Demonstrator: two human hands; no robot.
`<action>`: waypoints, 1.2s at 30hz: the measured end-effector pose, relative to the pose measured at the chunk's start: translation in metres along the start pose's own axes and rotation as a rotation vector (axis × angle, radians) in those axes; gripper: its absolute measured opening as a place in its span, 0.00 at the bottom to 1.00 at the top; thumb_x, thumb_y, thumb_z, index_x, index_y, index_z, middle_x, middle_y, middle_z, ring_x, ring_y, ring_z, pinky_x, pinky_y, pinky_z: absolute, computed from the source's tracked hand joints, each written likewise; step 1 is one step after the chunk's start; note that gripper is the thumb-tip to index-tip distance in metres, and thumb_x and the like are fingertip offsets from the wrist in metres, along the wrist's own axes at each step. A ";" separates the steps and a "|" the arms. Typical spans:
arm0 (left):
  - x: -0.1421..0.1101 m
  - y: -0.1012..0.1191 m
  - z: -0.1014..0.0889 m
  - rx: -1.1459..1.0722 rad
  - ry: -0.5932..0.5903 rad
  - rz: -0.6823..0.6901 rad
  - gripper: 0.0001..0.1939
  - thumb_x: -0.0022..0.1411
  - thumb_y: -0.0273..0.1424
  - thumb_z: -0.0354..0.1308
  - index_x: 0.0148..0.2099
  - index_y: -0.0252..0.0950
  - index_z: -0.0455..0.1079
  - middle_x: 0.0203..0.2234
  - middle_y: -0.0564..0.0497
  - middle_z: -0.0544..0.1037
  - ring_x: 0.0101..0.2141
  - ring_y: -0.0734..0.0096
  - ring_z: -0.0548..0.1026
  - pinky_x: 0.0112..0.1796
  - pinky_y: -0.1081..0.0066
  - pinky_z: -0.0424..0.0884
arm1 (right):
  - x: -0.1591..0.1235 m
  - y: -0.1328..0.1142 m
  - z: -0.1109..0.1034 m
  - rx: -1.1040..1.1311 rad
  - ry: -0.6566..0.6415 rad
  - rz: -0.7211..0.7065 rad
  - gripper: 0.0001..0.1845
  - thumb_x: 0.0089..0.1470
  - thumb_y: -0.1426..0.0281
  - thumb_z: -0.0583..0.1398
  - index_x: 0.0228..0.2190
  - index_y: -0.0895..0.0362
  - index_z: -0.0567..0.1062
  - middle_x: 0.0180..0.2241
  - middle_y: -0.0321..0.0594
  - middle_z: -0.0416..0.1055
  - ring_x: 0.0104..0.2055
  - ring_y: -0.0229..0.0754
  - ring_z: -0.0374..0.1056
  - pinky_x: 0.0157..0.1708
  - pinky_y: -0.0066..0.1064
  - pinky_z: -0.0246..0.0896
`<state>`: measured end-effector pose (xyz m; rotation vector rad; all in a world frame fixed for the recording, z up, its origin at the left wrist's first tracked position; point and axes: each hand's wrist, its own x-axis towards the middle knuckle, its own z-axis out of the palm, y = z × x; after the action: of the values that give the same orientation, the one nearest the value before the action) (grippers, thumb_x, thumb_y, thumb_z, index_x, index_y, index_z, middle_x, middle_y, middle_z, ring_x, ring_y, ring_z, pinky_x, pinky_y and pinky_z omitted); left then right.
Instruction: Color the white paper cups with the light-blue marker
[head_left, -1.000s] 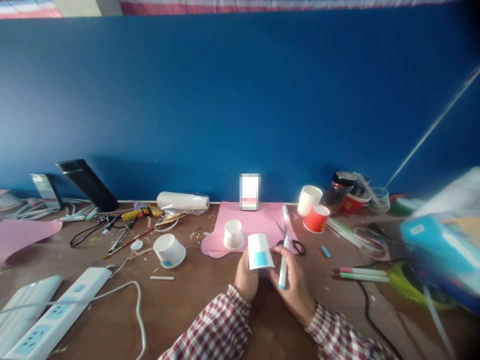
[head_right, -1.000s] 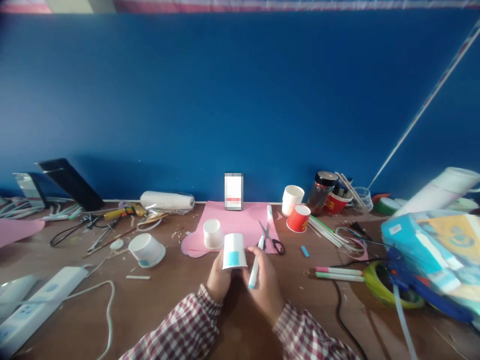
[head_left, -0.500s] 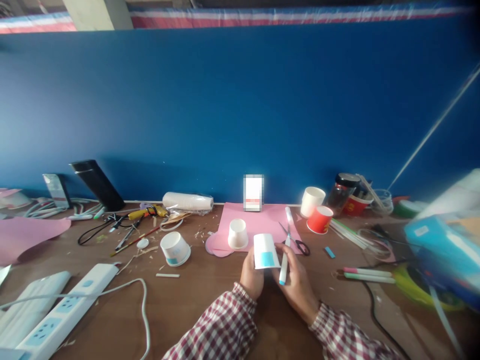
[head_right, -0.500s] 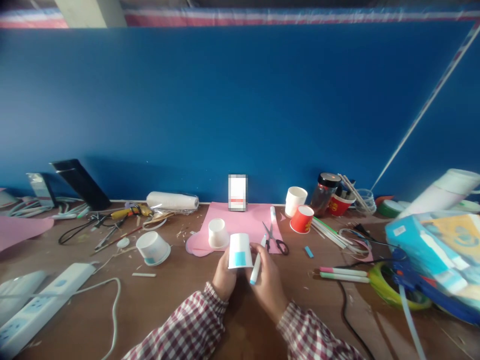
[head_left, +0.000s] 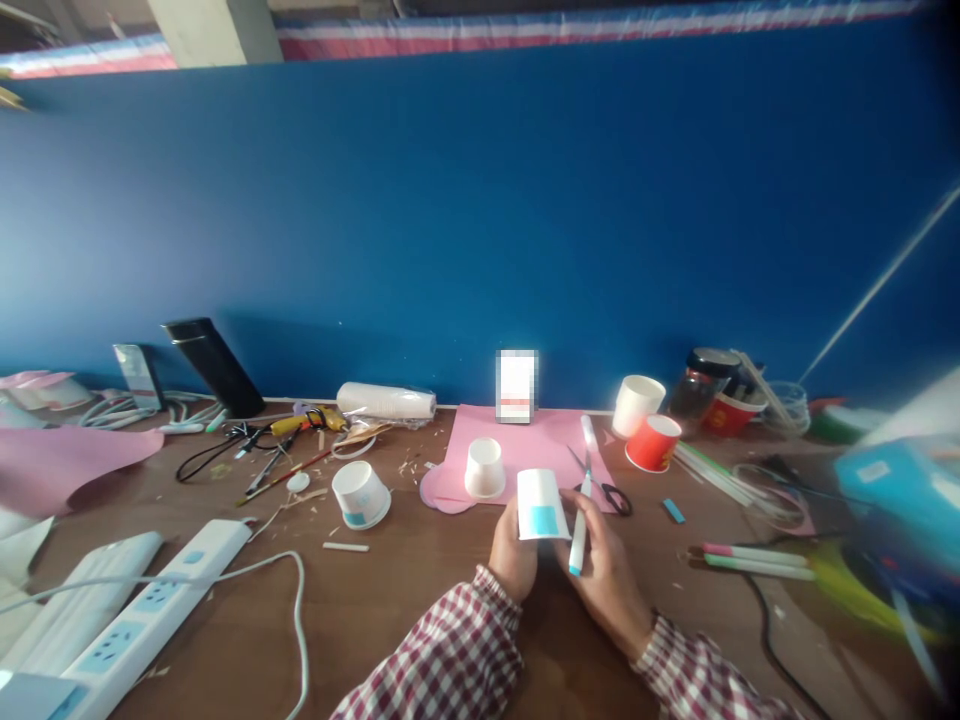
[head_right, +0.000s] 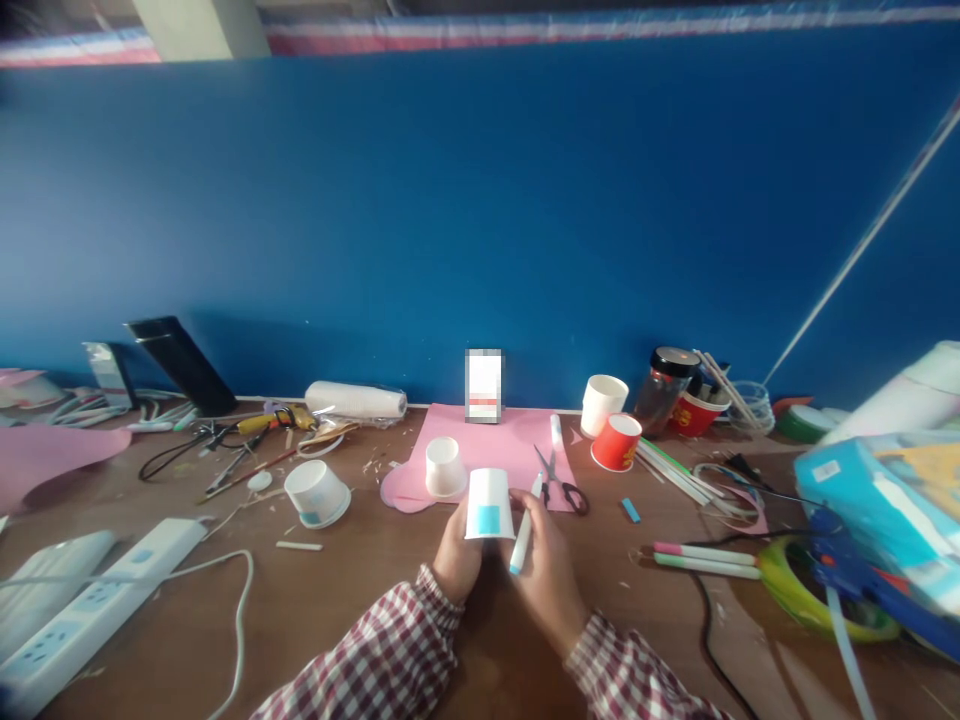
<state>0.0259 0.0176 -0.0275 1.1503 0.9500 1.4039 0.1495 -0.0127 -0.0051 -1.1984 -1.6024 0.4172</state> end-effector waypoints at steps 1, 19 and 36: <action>0.000 0.001 0.000 0.003 -0.005 0.000 0.15 0.59 0.39 0.60 0.42 0.33 0.76 0.38 0.43 0.81 0.40 0.58 0.77 0.44 0.59 0.73 | 0.000 0.001 0.000 -0.005 0.003 -0.002 0.19 0.54 0.67 0.61 0.49 0.56 0.71 0.45 0.49 0.78 0.47 0.51 0.76 0.44 0.37 0.76; -0.001 0.018 -0.002 0.013 -0.140 -0.040 0.14 0.54 0.31 0.64 0.45 0.34 0.75 0.41 0.42 0.80 0.43 0.54 0.76 0.48 0.56 0.70 | 0.003 0.004 -0.005 -0.034 0.011 -0.036 0.20 0.55 0.70 0.58 0.51 0.56 0.68 0.45 0.48 0.78 0.46 0.50 0.77 0.42 0.38 0.76; 0.009 0.025 -0.004 -0.706 -0.111 -0.417 0.33 0.61 0.54 0.54 0.49 0.28 0.73 0.42 0.36 0.80 0.48 0.49 0.76 0.52 0.54 0.69 | 0.019 -0.007 0.005 -0.063 0.009 -0.043 0.09 0.60 0.63 0.59 0.40 0.54 0.71 0.36 0.44 0.75 0.36 0.47 0.74 0.36 0.38 0.73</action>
<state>0.0166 0.0226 -0.0028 0.4585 0.4996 1.1685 0.1426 0.0018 0.0079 -1.2091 -1.6411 0.3350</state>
